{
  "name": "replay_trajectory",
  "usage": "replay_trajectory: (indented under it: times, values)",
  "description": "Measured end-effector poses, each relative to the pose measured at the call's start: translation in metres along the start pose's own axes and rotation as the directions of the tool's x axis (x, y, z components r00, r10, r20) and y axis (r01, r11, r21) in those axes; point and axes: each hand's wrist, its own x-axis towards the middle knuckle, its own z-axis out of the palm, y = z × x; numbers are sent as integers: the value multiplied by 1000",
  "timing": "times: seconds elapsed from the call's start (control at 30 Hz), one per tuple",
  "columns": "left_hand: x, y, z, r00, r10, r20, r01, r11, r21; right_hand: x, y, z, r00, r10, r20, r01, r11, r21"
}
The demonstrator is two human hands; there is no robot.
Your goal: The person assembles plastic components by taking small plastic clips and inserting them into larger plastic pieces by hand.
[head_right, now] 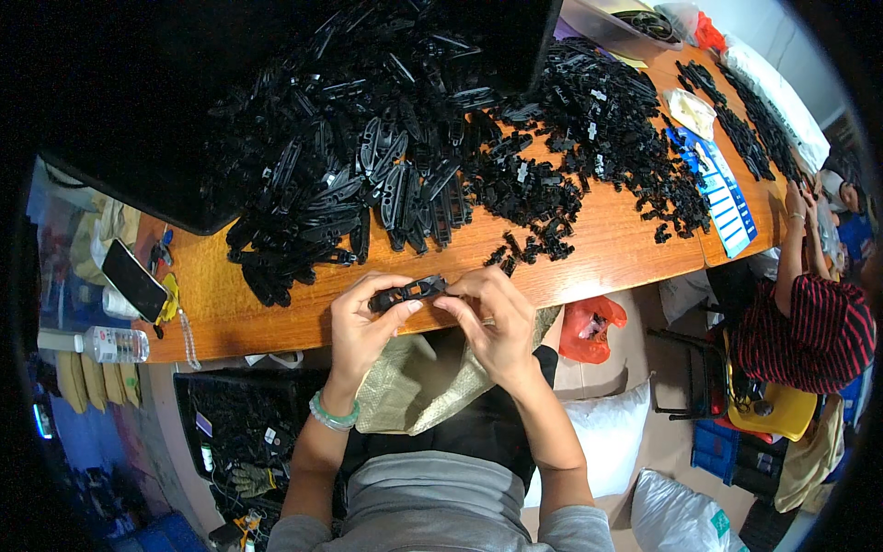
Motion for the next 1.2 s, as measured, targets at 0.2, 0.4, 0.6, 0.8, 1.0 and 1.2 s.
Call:
replay_trajectory:
  times: [0.2, 0.4, 0.6, 0.8, 1.0, 1.2]
  values:
    - [-9, 7, 2, 979, -170, 113, 194, 947, -254, -12, -7, 13, 981, 190, -44, -185, 977, 102]
    - [-13, 9, 6, 978, -164, 131, 205, 884, -421, -11, -11, 5, 987, 117, 109, -133, 980, 146]
    - [-15, 6, 1, 971, -148, 186, 192, 952, -240, -8, -14, 1, 985, -105, 140, 110, 994, -27]
    - [-16, 11, 6, 962, -224, 157, 264, 906, -329, -13, -9, -1, 960, -235, 150, 256, 957, -137]
    - [-12, 17, 8, 962, -222, 161, 264, 910, -321, -13, -14, -3, 989, -35, 141, 38, 999, -16]
    - [-16, 16, 2, 967, -111, 231, 164, 961, -222, -24, -11, -12, 921, 278, 272, -330, 928, 170]
